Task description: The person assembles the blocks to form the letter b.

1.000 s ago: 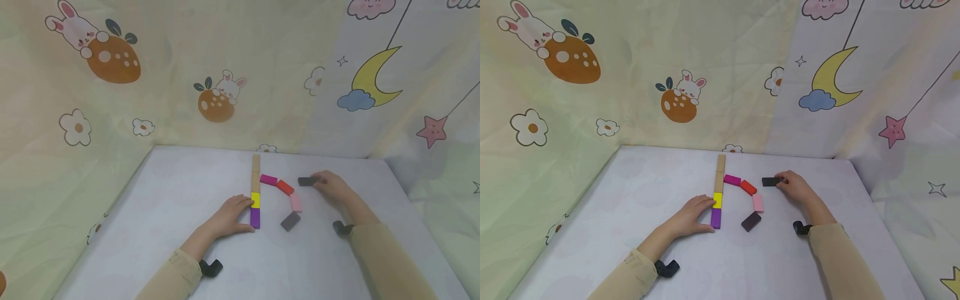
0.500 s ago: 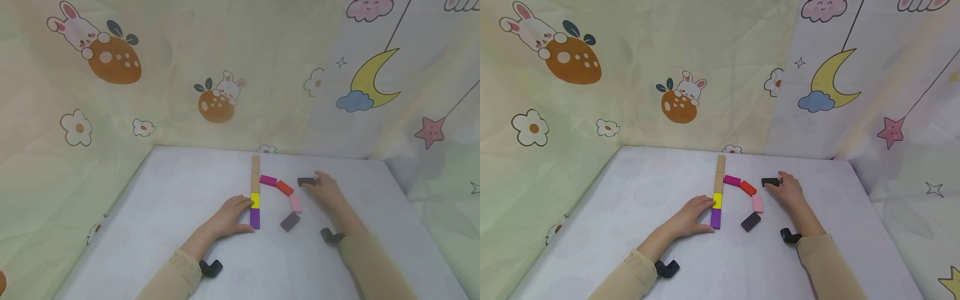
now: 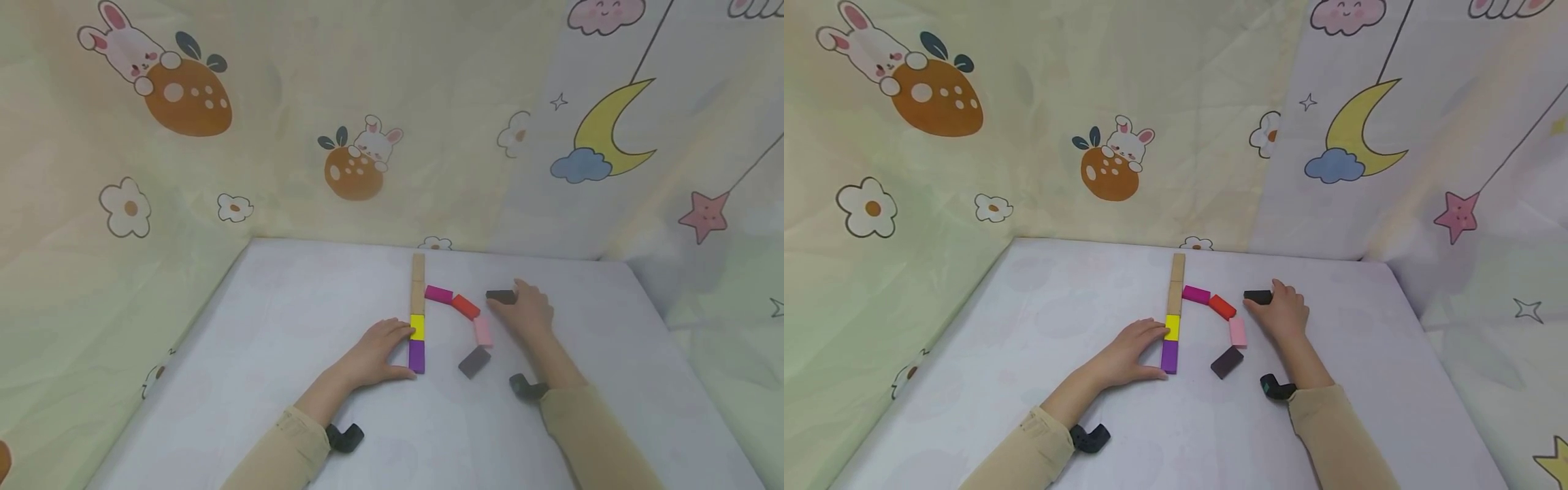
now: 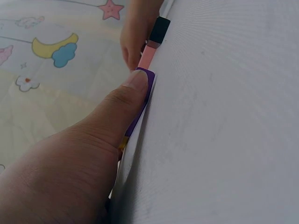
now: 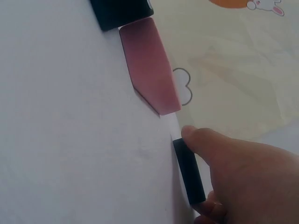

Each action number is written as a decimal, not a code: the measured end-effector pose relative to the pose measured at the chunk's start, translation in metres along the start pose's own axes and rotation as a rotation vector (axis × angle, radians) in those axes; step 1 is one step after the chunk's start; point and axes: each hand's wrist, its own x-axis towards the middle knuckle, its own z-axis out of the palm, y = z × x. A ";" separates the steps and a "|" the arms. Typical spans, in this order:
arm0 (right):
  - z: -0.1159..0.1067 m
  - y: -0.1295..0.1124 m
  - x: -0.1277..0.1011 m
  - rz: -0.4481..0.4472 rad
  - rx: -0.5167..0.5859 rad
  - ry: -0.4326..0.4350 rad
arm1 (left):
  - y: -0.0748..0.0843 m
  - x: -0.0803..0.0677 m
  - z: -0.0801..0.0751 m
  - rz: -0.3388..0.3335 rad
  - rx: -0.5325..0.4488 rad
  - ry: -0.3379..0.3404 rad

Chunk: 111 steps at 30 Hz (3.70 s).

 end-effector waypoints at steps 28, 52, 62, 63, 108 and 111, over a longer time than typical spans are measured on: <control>-0.011 0.009 -0.005 0.008 0.101 -0.070 | 0.003 0.000 -0.003 -0.009 -0.004 -0.009; -0.037 -0.007 -0.065 -0.117 0.132 -0.097 | 0.004 -0.001 -0.004 -0.011 0.000 -0.014; -0.024 -0.032 -0.106 -0.120 0.091 -0.168 | 0.003 -0.001 -0.003 -0.017 -0.007 -0.020; -0.021 -0.035 -0.110 -0.128 0.084 -0.174 | 0.003 -0.001 -0.003 -0.018 -0.009 -0.020; 0.022 -0.076 -0.174 -0.330 -0.368 -0.189 | 0.003 -0.001 -0.005 0.024 0.010 0.005; 0.016 -0.073 -0.171 -0.322 -0.344 -0.216 | 0.002 -0.001 -0.003 0.026 0.013 0.005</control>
